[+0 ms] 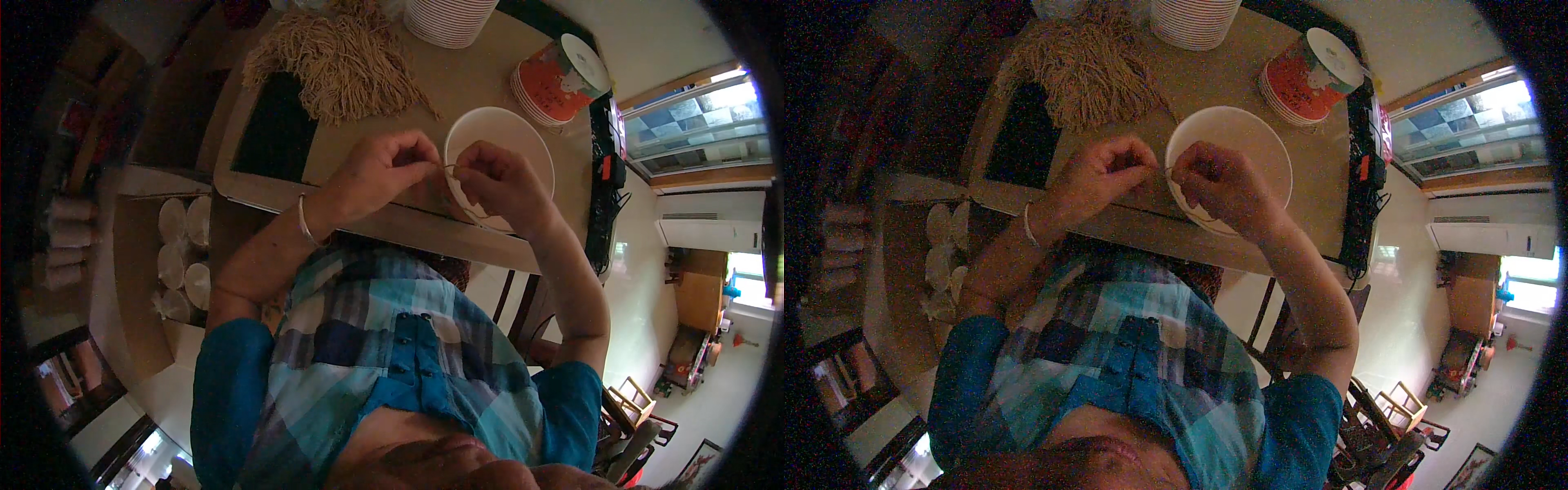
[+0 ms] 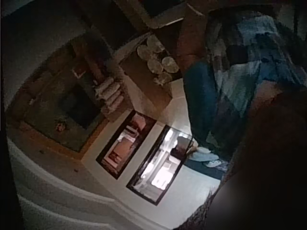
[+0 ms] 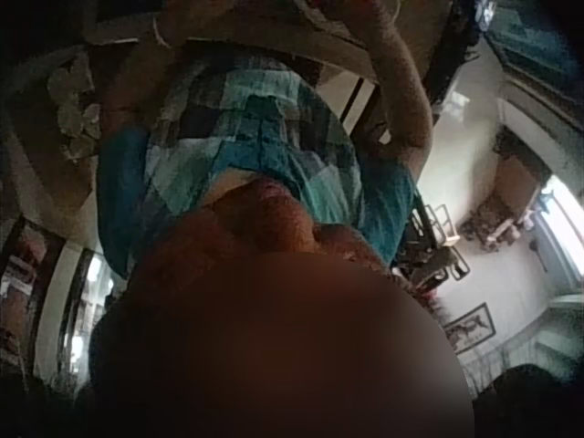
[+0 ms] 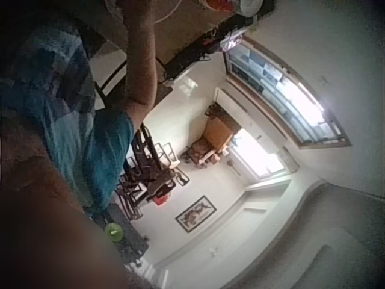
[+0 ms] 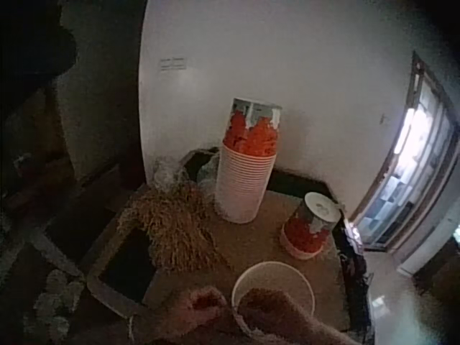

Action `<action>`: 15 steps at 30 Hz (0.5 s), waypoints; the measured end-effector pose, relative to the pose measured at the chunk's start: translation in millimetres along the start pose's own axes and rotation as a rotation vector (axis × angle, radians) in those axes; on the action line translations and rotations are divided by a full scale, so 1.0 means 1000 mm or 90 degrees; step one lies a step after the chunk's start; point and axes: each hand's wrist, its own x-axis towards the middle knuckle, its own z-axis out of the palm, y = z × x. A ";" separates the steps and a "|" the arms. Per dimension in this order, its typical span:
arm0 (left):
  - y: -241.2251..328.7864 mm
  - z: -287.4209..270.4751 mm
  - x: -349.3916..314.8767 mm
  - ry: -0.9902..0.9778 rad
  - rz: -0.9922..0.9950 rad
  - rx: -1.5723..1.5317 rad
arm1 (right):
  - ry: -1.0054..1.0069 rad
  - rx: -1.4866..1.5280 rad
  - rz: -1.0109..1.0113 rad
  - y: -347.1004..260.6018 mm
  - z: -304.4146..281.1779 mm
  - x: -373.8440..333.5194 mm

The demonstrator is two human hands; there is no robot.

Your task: Applying rubber bands to stacks of paper cups for packaging.

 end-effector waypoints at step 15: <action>-0.012 0.008 0.004 0.033 0.098 0.010 | 0.070 -0.110 -0.166 0.012 0.011 -0.001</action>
